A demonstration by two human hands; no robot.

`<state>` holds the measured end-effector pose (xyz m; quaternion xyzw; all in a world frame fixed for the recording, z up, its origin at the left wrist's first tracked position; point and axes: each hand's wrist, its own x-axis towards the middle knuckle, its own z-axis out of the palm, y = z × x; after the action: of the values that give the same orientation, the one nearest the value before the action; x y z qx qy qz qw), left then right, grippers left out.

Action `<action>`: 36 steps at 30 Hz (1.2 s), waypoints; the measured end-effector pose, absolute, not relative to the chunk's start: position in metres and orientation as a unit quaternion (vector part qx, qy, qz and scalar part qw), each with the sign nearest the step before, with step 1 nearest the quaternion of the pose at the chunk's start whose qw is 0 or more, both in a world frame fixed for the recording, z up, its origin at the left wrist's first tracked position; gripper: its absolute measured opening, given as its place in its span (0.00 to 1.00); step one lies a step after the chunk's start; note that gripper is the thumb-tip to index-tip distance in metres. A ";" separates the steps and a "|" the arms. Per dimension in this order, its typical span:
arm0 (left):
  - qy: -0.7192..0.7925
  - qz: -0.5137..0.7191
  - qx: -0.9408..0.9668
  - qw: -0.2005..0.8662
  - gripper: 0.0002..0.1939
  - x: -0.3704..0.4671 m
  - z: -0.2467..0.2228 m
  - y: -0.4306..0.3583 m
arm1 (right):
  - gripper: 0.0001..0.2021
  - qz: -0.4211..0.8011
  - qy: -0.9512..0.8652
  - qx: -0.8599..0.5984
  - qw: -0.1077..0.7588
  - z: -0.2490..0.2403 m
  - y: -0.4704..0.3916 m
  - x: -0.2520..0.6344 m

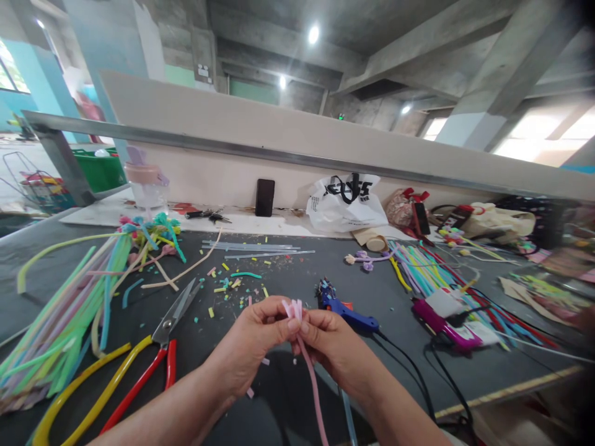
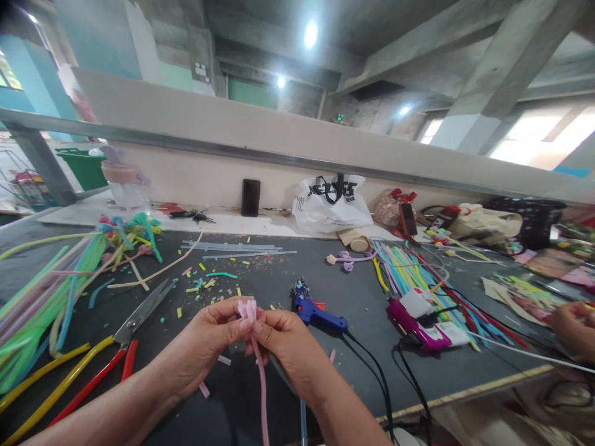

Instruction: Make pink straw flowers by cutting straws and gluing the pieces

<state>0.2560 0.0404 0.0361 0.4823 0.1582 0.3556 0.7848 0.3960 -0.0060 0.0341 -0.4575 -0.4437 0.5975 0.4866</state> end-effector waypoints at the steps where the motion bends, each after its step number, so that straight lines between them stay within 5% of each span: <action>1: 0.159 0.352 0.486 0.784 0.05 0.256 0.037 0.041 | 0.14 0.598 -0.455 -0.459 0.473 0.035 -0.006 0.398; 5: 0.188 0.356 0.499 0.767 0.05 0.253 0.041 0.044 | 0.15 0.563 -0.520 -0.497 0.406 0.046 -0.003 0.410; 9: 0.212 0.313 0.523 0.764 0.07 0.248 0.042 0.046 | 0.15 0.485 -0.527 -0.529 0.455 0.059 -0.005 0.423; 13: 0.165 0.186 0.505 0.826 0.09 0.246 0.039 0.041 | 0.25 0.607 -0.538 -0.413 0.413 0.062 -0.013 0.425; 21: 0.164 0.166 0.461 0.856 0.09 0.253 0.032 0.036 | 0.10 0.534 -0.570 -0.446 0.436 0.066 -0.012 0.419; 36: 0.243 0.204 0.492 0.811 0.14 0.261 0.026 0.032 | 0.07 0.484 -0.551 -0.552 0.397 0.064 -0.009 0.415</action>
<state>0.2609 0.0324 0.0258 0.4921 0.2426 0.2043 0.8107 0.4146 -0.0088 0.0640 -0.5522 -0.5507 0.4840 0.3969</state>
